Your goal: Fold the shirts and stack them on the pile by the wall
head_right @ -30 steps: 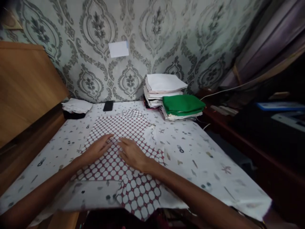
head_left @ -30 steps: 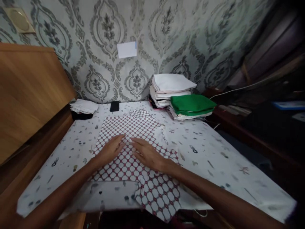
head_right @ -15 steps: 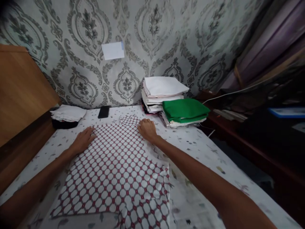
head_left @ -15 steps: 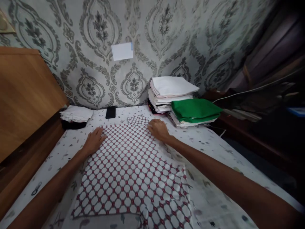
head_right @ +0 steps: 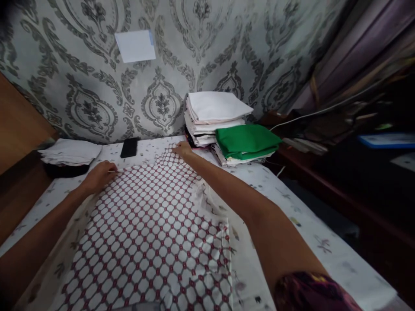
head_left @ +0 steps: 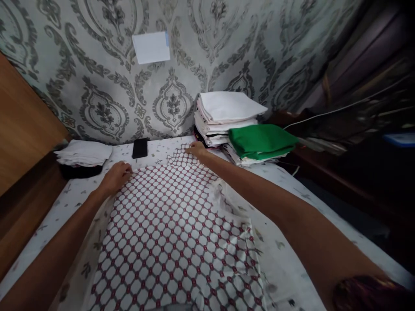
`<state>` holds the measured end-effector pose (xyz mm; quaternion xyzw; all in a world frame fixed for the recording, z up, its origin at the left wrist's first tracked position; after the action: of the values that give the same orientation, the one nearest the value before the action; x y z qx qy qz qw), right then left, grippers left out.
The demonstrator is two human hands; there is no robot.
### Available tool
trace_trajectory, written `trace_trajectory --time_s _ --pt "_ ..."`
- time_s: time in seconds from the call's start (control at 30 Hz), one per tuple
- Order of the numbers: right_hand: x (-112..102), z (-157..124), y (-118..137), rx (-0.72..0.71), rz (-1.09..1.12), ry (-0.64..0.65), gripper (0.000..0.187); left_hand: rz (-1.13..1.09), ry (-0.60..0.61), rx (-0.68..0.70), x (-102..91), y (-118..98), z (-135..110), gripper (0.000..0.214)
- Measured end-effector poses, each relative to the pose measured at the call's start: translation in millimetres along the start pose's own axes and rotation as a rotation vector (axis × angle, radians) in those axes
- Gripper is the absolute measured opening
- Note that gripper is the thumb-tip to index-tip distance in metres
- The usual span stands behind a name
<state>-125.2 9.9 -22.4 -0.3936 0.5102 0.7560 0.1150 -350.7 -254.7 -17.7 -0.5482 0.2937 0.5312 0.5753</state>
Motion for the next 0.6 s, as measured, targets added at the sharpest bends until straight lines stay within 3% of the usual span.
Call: trace_trajectory --time_s 0.1,0.2,0.27,0.37,0.47,0.6 --pt "-28 -36 6 -0.049 0.085 -0.027 0.015 0.016 -0.069 -0.002 -20.4 -15 -31 0.025" --pt "-54 -108 16 -0.289 0.217 -0.004 0.012 0.085 -0.061 0.016 -25.2 -29 -72 0.031" --pt "-60 -162 10 -0.378 0.140 0.046 0.002 0.120 -0.035 0.059 -18.9 -36 -96 0.034" --pt "-51 -222 -1 -0.457 -0.077 0.154 0.023 0.147 -0.036 0.078 -8.5 -39 -118 0.036" --pt "-44 -240 -5 -0.496 -0.220 0.158 0.037 0.161 -0.078 0.061 -6.8 -39 -121 0.036" --pt "-48 -235 2 -0.529 -0.281 0.106 0.039 0.187 -0.094 0.080 -13.4 -47 -119 0.038"
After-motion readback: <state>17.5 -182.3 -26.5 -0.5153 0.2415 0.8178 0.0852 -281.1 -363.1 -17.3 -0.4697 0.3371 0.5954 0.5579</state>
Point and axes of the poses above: each hand's wrist, its own z-axis towards the middle knuckle, its own x-axis out of the palm, y = z × x, the point moved 8 cm from there along z, towards the middle knuckle, and after that the axes turned 10 degrees about -z, right-handed, at the moved point
